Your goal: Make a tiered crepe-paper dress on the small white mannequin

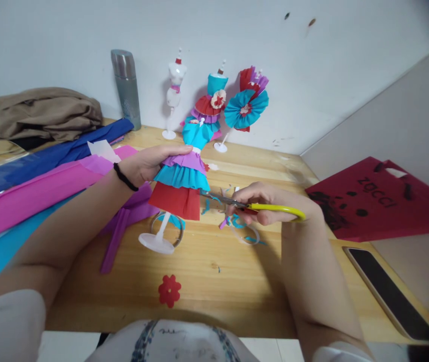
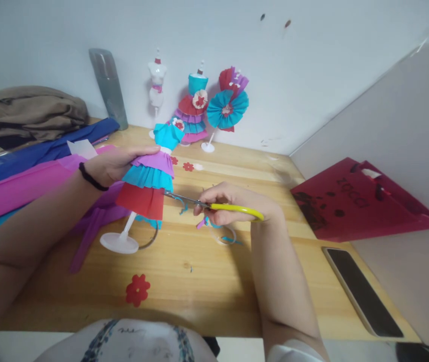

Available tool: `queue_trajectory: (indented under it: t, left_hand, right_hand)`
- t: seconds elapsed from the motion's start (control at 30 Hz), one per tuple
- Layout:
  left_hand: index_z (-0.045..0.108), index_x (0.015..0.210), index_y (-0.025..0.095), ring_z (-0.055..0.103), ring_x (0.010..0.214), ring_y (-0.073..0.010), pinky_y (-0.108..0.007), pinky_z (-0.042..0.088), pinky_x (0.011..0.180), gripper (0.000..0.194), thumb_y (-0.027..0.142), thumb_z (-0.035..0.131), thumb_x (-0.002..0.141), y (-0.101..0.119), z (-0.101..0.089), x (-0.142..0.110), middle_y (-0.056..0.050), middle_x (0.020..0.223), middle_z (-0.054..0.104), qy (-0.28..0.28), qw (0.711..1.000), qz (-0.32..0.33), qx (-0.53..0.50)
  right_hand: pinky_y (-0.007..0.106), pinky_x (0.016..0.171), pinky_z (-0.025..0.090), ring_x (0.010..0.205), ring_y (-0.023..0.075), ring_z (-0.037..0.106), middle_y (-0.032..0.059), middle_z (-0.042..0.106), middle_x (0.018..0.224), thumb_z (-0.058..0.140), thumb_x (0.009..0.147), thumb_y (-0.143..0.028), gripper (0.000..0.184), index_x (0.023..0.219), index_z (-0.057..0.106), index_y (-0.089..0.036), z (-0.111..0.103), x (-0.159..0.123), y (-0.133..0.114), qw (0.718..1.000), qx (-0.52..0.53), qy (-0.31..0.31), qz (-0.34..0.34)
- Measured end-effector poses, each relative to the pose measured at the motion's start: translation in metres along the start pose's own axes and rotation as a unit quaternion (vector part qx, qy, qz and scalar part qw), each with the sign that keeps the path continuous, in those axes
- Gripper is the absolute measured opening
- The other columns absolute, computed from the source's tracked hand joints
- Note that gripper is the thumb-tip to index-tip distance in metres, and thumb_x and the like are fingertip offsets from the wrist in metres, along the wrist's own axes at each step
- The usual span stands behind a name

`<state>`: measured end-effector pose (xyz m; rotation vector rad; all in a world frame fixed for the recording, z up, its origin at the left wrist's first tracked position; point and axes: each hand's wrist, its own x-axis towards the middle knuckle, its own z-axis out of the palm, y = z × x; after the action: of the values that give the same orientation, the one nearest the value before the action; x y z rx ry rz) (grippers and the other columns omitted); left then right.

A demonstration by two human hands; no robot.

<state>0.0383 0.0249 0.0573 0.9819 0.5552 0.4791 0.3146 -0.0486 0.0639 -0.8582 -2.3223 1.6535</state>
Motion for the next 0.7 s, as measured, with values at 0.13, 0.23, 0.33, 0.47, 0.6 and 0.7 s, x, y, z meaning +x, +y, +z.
queue_trajectory:
  t: [0.13,0.23,0.33,0.47,0.6,0.7]
  left_hand:
    - [0.06,0.077,0.009,0.074,0.09,-0.0165,-0.028,0.052,0.086,0.036,0.023,0.04,0.103,0.001,0.001,-0.001,0.004,0.066,0.07,0.019,1.0,-0.007,0.017]
    - [0.063,0.081,0.01,0.074,0.093,-0.0181,-0.029,0.052,0.087,0.032,0.025,0.044,0.101,0.0,0.0,-0.001,0.003,0.069,0.071,0.033,0.999,-0.014,0.022]
    - [0.065,0.084,0.01,0.074,0.093,-0.0179,-0.029,0.052,0.087,0.03,0.027,0.046,0.101,0.0,-0.001,0.0,0.003,0.071,0.072,0.041,0.999,-0.018,0.029]
    - [0.065,0.089,0.008,0.073,0.093,-0.017,-0.029,0.051,0.087,0.033,0.026,0.042,0.103,-0.001,-0.002,0.0,0.003,0.072,0.071,0.043,0.998,-0.021,0.034]
    - [0.064,0.086,0.008,0.074,0.089,-0.0165,-0.029,0.052,0.086,0.033,0.025,0.041,0.103,-0.001,-0.003,0.0,0.002,0.074,0.072,0.02,0.999,-0.017,0.019]
    - [0.063,0.084,0.008,0.074,0.088,-0.0171,-0.029,0.053,0.087,0.031,0.025,0.045,0.102,-0.002,-0.002,0.0,0.002,0.073,0.072,0.019,1.0,-0.015,0.013]
  right_hand:
    - [0.024,0.055,0.041,0.062,0.0128,0.051,0.0017,0.058,0.069,0.066,0.087,-0.059,0.048,0.102,0.068,-0.014,0.0,-0.001,0.0,1.0,-0.012,0.014,0.009]
    - [0.024,0.054,0.041,0.06,0.0125,0.05,0.0015,0.057,0.068,0.066,0.087,-0.058,0.048,0.103,0.069,-0.013,-0.001,-0.002,0.002,1.0,-0.012,0.008,-0.001]
    - [0.023,0.054,0.041,0.059,0.0114,0.049,0.0007,0.057,0.068,0.068,0.085,-0.06,0.052,0.104,0.07,-0.012,-0.002,-0.002,0.006,1.0,-0.002,0.008,-0.015]
    - [0.022,0.051,0.04,0.058,0.0102,0.047,0.0,0.057,0.068,0.067,0.085,-0.063,0.057,0.106,0.07,-0.01,-0.002,-0.003,0.008,1.0,0.007,0.009,-0.014]
    - [0.021,0.052,0.04,0.058,0.0096,0.047,-0.0006,0.056,0.067,0.069,0.083,-0.064,0.06,0.105,0.071,-0.008,-0.001,-0.003,0.009,1.0,0.015,0.014,-0.021]
    - [0.021,0.051,0.039,0.056,0.0085,0.046,-0.0016,0.055,0.067,0.07,0.082,-0.064,0.061,0.106,0.071,-0.008,-0.001,-0.004,0.011,0.999,0.025,0.017,-0.011]
